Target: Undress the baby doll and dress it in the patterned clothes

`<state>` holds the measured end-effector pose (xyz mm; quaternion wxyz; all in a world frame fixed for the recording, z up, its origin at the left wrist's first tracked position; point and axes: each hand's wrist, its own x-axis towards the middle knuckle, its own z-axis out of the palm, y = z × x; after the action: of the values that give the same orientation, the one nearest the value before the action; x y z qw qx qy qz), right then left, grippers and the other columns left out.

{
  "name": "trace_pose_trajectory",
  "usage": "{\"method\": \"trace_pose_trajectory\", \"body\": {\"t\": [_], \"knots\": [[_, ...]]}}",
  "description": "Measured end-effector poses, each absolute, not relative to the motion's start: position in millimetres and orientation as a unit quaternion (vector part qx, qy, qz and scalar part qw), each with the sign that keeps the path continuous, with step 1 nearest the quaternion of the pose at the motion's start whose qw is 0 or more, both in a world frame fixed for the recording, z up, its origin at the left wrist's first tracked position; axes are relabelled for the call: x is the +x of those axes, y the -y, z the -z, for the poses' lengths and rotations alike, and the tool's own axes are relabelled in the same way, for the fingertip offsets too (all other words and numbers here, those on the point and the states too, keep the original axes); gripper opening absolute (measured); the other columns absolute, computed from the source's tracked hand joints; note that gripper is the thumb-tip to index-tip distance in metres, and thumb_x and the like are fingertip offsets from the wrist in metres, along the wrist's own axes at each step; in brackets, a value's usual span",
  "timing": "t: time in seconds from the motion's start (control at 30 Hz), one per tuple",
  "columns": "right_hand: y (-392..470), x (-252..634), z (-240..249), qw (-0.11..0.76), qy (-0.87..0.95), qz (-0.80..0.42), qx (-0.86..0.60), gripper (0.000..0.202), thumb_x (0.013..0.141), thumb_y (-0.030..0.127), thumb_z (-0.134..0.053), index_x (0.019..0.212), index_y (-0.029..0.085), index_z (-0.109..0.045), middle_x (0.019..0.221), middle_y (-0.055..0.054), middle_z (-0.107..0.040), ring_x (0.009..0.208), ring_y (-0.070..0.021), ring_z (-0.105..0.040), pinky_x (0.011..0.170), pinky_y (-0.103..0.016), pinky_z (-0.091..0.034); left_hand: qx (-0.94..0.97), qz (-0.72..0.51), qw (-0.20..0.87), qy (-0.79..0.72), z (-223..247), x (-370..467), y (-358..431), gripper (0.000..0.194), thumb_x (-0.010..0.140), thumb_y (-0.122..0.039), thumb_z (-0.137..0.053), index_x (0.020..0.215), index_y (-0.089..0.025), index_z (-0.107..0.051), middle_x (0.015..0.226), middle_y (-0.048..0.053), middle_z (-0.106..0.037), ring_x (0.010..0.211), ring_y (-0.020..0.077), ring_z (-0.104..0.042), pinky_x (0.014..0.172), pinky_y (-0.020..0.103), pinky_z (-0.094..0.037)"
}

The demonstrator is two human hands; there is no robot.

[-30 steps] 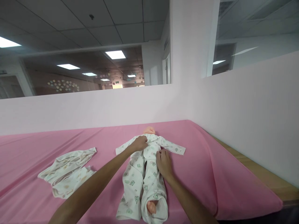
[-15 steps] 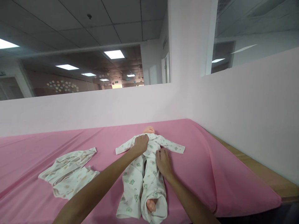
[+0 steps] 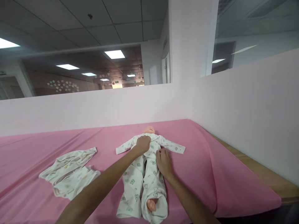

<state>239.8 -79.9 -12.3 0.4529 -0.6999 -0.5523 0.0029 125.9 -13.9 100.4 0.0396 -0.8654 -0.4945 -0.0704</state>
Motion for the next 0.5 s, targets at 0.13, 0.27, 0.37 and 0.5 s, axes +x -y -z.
{"method": "trace_pose_trajectory", "body": {"t": [0.13, 0.27, 0.37, 0.5], "knots": [[80.9, 239.1, 11.7, 0.458, 0.550, -0.005, -0.699, 0.028, 0.096, 0.032, -0.035, 0.092, 0.017, -0.059, 0.101, -0.012, -0.062, 0.093, -0.0234, -0.060, 0.080, -0.032, -0.043, -0.882, 0.107, -0.028, 0.458, -102.2, 126.3, 11.8, 0.012, 0.076, -0.006, -0.050, 0.076, -0.013, -0.060, 0.092, 0.014, -0.067, 0.094, 0.0290, -0.064, 0.078, 0.036, -0.046], [82.3, 239.4, 11.0, 0.457, 0.546, -0.019, -0.702, 0.030, 0.096, 0.034, -0.034, 0.092, 0.018, -0.059, 0.100, -0.013, -0.062, 0.093, -0.0258, -0.060, 0.081, -0.035, -0.045, -0.897, 0.149, -0.155, 0.387, -108.1, 135.2, 14.3, 0.011, 0.080, -0.020, -0.052, 0.072, -0.016, -0.058, 0.076, 0.003, -0.066, 0.078, 0.0181, -0.064, 0.066, 0.025, -0.046], [81.4, 240.2, 10.5, 0.487, 0.548, -0.042, -0.679, 0.032, 0.094, 0.034, -0.035, 0.106, 0.016, -0.059, 0.105, -0.015, -0.061, 0.098, -0.0291, -0.059, 0.084, -0.041, -0.046, -0.887, 0.183, -0.260, 0.336, -109.4, 156.7, 22.0, 0.021, 0.087, -0.026, -0.045, 0.088, -0.014, -0.062, 0.087, 0.004, -0.070, 0.081, 0.0142, -0.066, 0.066, 0.022, -0.049], [76.9, 240.8, 12.6, 0.605, 0.547, -0.059, -0.575, 0.043, 0.087, 0.026, -0.041, 0.128, 0.018, -0.051, 0.126, -0.014, -0.058, 0.118, -0.0263, -0.053, 0.102, -0.042, -0.042, -0.813, 0.238, -0.467, 0.254, -106.8, 194.1, 29.6, 0.029, 0.087, -0.024, -0.052, 0.111, -0.010, -0.061, 0.106, 0.012, -0.071, 0.098, 0.0162, -0.066, 0.078, 0.025, -0.052]]}}
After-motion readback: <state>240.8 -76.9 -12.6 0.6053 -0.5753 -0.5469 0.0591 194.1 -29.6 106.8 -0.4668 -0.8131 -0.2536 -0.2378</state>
